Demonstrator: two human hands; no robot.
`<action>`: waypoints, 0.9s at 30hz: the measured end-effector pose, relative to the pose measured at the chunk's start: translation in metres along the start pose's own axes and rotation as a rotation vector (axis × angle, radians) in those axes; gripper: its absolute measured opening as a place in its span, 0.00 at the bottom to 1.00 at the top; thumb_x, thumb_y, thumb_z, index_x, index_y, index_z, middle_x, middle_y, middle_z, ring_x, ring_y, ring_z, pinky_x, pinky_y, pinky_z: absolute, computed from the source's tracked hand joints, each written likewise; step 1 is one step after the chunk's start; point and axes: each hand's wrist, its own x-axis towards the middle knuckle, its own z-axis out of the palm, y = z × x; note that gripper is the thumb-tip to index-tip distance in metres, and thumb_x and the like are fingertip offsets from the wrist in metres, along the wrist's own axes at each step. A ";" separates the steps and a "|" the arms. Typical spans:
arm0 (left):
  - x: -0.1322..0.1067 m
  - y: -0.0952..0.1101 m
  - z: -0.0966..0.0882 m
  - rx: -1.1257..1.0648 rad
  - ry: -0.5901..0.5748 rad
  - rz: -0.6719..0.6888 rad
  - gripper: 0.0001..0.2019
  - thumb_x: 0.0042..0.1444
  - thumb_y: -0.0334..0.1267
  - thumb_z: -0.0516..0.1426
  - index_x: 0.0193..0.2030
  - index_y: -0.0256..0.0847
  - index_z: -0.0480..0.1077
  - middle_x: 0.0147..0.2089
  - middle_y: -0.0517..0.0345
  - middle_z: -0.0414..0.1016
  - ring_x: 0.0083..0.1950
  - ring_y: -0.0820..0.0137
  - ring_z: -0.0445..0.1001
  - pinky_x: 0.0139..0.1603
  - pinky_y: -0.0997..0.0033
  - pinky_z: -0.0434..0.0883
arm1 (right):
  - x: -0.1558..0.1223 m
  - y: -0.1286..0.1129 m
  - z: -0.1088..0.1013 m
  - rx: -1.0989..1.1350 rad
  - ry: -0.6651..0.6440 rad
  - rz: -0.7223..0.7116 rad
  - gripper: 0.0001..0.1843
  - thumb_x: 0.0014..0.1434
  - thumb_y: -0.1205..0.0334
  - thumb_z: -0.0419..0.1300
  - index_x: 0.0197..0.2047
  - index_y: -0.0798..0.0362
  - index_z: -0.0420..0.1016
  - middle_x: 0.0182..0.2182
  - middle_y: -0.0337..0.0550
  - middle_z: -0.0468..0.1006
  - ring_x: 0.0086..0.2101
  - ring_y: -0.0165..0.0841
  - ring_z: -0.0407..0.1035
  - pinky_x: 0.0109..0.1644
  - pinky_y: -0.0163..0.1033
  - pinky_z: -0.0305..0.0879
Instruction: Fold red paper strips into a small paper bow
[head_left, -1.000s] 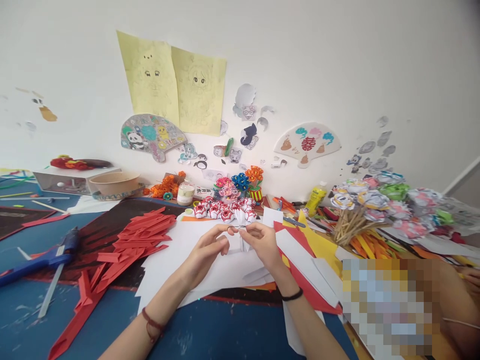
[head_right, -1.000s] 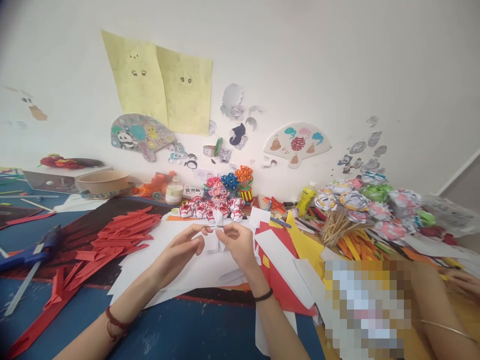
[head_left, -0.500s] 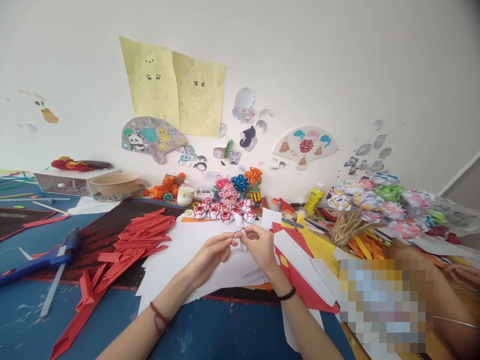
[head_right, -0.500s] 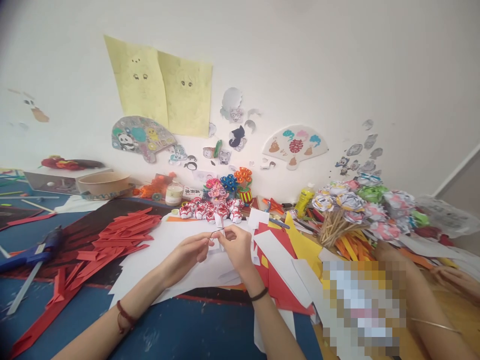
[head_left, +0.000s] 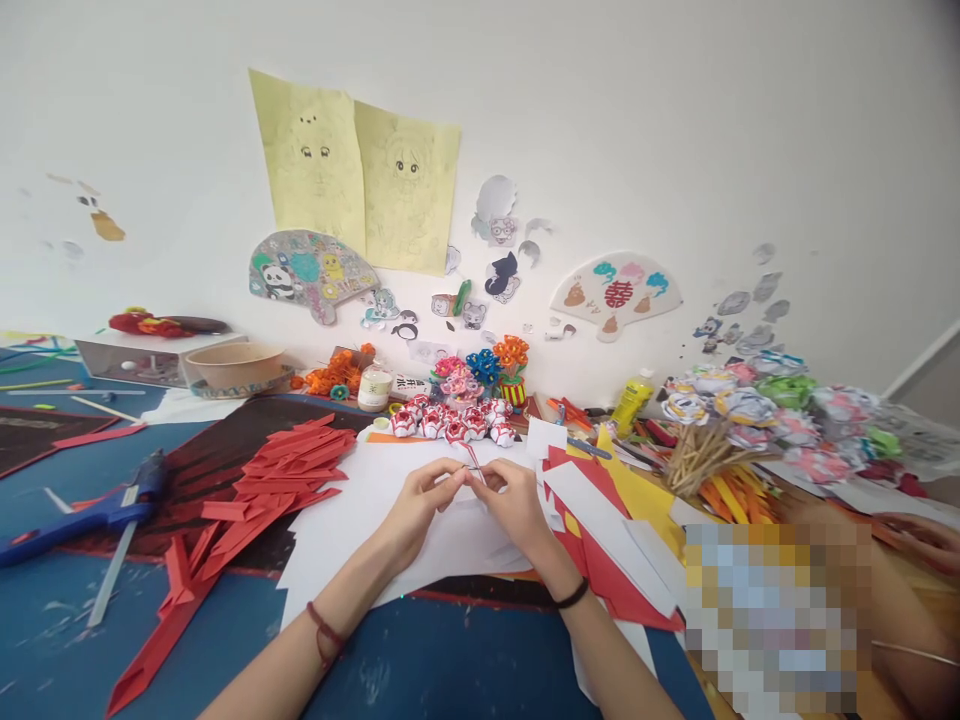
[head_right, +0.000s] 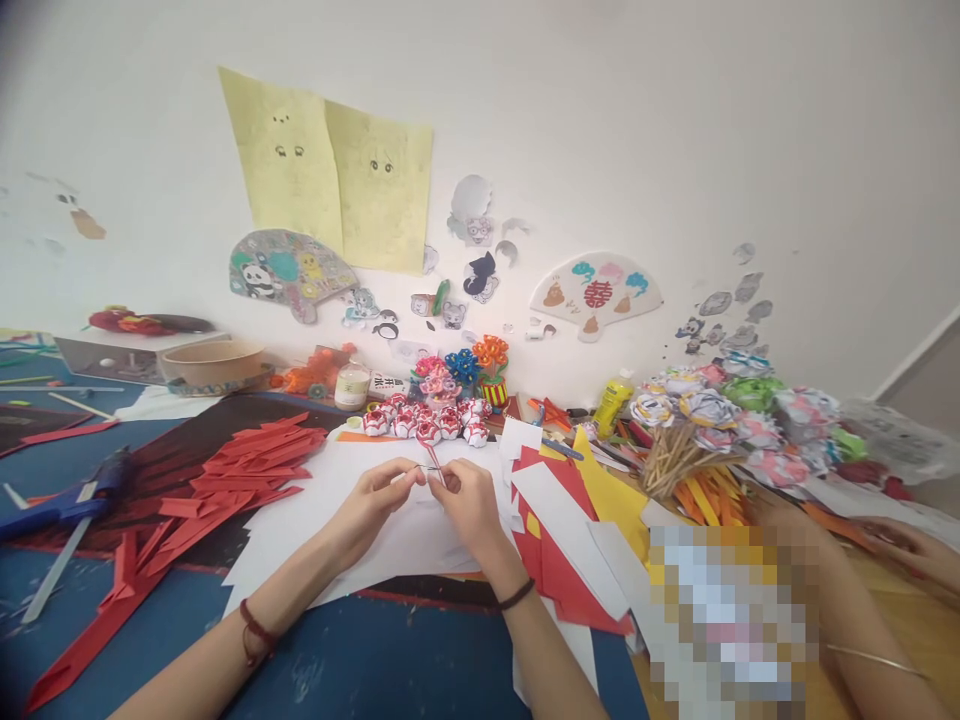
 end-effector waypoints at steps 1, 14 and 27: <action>-0.001 0.002 0.000 -0.006 0.006 0.024 0.12 0.55 0.46 0.59 0.35 0.38 0.73 0.35 0.58 0.69 0.29 0.75 0.55 0.32 0.74 0.54 | 0.000 0.001 0.000 -0.010 0.003 0.014 0.09 0.56 0.61 0.61 0.27 0.55 0.75 0.23 0.38 0.74 0.24 0.29 0.64 0.28 0.32 0.57; 0.002 0.002 -0.005 -0.043 -0.125 -0.231 0.20 0.54 0.50 0.58 0.39 0.32 0.76 0.24 0.63 0.60 0.22 0.80 0.46 0.25 0.72 0.43 | -0.001 0.004 -0.004 -0.175 -0.036 -0.001 0.12 0.57 0.61 0.60 0.23 0.54 0.70 0.21 0.37 0.68 0.23 0.29 0.59 0.28 0.33 0.51; -0.004 0.015 -0.001 0.445 -0.143 0.038 0.16 0.60 0.47 0.52 0.33 0.37 0.71 0.29 0.59 0.68 0.26 0.74 0.58 0.28 0.72 0.52 | 0.003 0.009 -0.009 -0.049 -0.074 0.073 0.08 0.53 0.63 0.61 0.24 0.54 0.71 0.19 0.35 0.68 0.23 0.28 0.60 0.26 0.32 0.52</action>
